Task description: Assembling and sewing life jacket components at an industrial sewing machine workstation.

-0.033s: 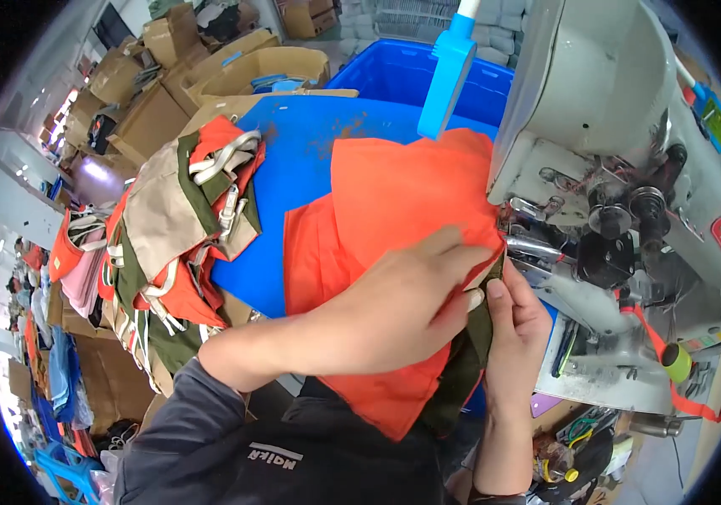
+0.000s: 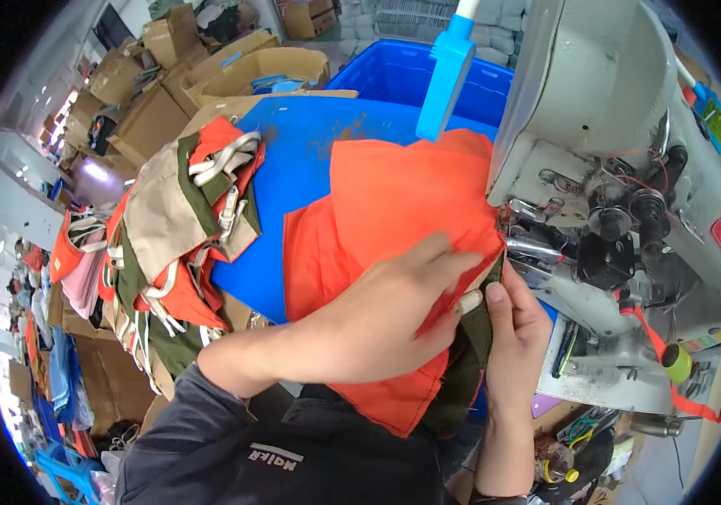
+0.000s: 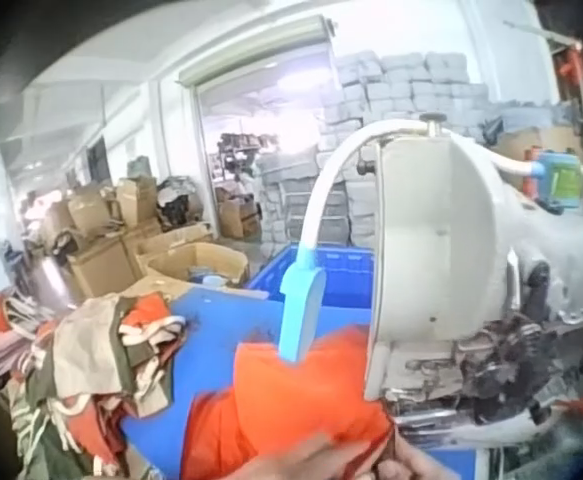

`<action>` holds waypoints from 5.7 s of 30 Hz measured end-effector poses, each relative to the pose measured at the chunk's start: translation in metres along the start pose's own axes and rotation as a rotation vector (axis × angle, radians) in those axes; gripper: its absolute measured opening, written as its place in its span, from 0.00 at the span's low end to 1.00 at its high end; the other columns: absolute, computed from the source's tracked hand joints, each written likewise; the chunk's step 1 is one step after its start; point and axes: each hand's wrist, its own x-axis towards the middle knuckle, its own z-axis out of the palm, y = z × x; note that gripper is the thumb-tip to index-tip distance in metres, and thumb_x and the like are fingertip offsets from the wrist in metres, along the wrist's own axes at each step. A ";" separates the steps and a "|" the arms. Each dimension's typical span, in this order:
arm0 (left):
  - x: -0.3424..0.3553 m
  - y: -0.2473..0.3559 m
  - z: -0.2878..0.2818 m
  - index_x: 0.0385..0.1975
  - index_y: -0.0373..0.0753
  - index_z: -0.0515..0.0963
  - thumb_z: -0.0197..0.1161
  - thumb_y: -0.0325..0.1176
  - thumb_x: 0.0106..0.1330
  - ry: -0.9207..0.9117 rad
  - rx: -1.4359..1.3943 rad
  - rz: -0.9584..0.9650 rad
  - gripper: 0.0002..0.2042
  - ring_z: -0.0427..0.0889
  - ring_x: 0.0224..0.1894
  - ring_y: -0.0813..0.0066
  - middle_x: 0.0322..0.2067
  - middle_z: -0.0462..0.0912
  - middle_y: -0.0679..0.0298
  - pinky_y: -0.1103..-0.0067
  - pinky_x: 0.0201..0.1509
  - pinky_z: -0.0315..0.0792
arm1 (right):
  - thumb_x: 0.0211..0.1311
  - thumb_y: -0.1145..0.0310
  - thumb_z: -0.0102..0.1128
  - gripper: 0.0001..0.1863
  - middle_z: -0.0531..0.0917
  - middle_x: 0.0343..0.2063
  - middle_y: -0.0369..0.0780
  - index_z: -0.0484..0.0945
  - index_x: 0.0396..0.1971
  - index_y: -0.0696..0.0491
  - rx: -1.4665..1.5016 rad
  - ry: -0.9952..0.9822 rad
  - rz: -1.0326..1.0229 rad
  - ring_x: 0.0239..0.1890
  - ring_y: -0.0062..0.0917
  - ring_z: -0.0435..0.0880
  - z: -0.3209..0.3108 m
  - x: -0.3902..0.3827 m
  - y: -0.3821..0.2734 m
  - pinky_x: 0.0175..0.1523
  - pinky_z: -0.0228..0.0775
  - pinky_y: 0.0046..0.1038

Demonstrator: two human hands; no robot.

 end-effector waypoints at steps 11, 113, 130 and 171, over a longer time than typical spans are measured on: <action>-0.007 0.000 0.013 0.59 0.32 0.69 0.76 0.34 0.49 -0.032 0.305 -0.025 0.36 0.78 0.28 0.61 0.29 0.75 0.55 0.72 0.32 0.73 | 0.65 0.76 0.60 0.25 0.63 0.21 0.25 0.70 0.62 0.58 -0.361 -0.130 -0.057 0.23 0.09 0.59 -0.006 -0.009 -0.010 0.26 0.53 0.15; 0.017 -0.007 0.038 0.50 0.26 0.73 0.57 0.25 0.60 0.002 0.264 0.090 0.18 0.83 0.33 0.55 0.28 0.81 0.51 0.65 0.33 0.75 | 0.74 0.73 0.46 0.13 0.84 0.38 0.38 0.70 0.54 0.61 0.133 -0.028 -0.043 0.38 0.13 0.80 0.003 -0.005 0.026 0.43 0.70 0.15; -0.027 -0.002 -0.005 0.66 0.34 0.62 0.72 0.48 0.55 -0.241 0.185 0.215 0.42 0.57 0.71 0.51 0.68 0.60 0.51 0.54 0.71 0.53 | 0.70 0.77 0.53 0.10 0.83 0.31 0.33 0.73 0.48 0.61 -0.332 -0.071 -0.044 0.34 0.11 0.78 -0.010 -0.036 0.007 0.42 0.70 0.18; -0.015 -0.018 0.033 0.52 0.29 0.74 0.56 0.34 0.58 0.004 0.653 0.466 0.23 0.76 0.57 0.57 0.58 0.74 0.51 0.67 0.59 0.71 | 0.75 0.69 0.46 0.17 0.79 0.21 0.34 0.69 0.58 0.60 0.073 -0.001 0.053 0.09 0.09 0.64 0.002 -0.038 0.016 0.13 0.52 0.13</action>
